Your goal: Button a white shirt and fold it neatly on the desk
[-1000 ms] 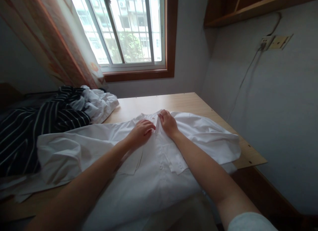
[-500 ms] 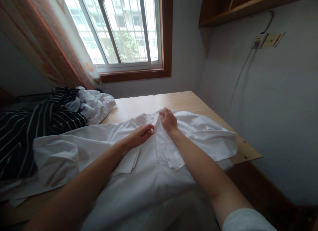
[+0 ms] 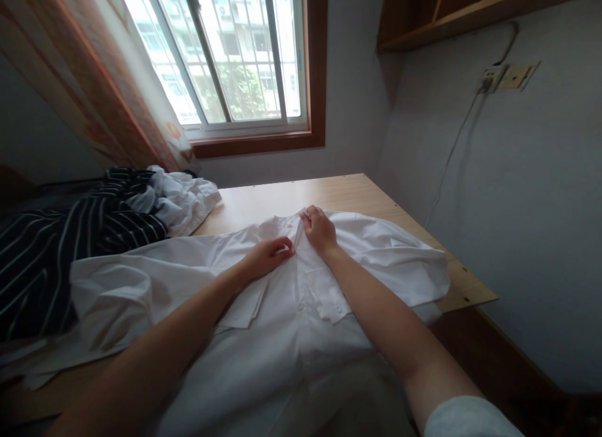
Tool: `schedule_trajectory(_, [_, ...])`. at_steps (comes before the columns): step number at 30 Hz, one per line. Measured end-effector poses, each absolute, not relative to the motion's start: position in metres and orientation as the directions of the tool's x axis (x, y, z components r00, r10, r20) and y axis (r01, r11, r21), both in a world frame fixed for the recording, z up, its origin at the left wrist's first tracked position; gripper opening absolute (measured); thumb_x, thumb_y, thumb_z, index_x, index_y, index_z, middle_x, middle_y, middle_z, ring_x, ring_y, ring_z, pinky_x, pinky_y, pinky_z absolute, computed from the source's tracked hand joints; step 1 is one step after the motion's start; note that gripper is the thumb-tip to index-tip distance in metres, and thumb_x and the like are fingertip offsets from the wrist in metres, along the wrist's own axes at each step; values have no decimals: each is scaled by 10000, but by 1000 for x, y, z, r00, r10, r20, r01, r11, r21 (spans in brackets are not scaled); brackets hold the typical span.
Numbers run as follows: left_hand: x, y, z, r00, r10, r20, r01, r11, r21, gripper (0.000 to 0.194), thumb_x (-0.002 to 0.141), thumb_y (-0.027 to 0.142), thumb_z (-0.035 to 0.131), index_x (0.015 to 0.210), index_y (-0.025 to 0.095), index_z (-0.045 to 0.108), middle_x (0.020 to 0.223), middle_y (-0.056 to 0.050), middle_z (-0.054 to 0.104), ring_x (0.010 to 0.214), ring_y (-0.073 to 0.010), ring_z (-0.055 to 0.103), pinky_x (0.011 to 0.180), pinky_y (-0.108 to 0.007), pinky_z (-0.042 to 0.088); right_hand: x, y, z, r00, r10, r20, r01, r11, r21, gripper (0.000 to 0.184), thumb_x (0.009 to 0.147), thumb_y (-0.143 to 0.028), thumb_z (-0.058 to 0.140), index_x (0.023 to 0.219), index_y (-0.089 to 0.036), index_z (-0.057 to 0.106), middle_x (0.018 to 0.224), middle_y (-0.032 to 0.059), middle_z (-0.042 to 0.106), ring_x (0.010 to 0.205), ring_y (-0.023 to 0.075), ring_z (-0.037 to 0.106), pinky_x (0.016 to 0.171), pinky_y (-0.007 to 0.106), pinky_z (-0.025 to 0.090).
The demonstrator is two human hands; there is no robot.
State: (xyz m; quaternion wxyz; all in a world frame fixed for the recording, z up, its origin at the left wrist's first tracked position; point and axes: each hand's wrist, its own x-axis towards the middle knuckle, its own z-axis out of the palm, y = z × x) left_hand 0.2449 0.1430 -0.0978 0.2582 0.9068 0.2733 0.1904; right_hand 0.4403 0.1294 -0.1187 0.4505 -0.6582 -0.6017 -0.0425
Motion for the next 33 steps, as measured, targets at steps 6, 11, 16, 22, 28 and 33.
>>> schedule_trajectory(6, [244,142,-101,770,594,234,429,-753,499,264,885,417,528,883,197,673,581,62,450,570,-105,422,570,-222,282,437,127,-117,242,773,587,842,132,-522,172,968,-329,418,902,-221,534,954,83,636,910,237,582,738,304,421])
schedule_trajectory(11, [245,143,-103,780,580,233,428,-767,478,237,883,379,530,860,193,675,563,65,450,547,-101,406,553,-222,268,436,125,-117,206,784,586,843,161,-513,179,970,-337,422,904,-220,540,961,80,637,910,229,586,749,300,424])
schedule_trajectory(16, [245,141,-99,793,560,238,421,-787,450,210,884,316,527,853,186,689,554,51,492,547,-109,428,558,-223,285,437,126,-117,204,787,582,843,161,-513,170,964,-338,437,896,-223,543,951,78,643,906,231,587,753,304,427])
schedule_trajectory(22, [245,139,-88,847,458,269,361,-868,342,203,899,248,522,856,182,709,698,-10,669,643,-136,556,656,-237,366,438,125,-116,204,781,590,839,172,-517,179,963,-346,432,882,-227,538,932,75,641,889,228,584,746,302,425])
schedule_trajectory(28, [245,139,-83,866,410,286,353,-906,232,229,924,250,522,880,175,733,800,-58,733,707,-162,625,720,-262,389,440,126,-117,199,777,597,837,181,-516,180,956,-351,430,869,-231,532,919,73,635,884,230,578,745,305,427])
schedule_trajectory(33, [241,139,-76,888,397,231,345,-909,234,298,934,311,520,758,175,718,716,-42,699,658,-148,583,669,-258,361,441,128,-116,223,777,589,826,170,-538,170,946,-338,438,849,-229,526,900,72,633,871,229,575,734,304,418])
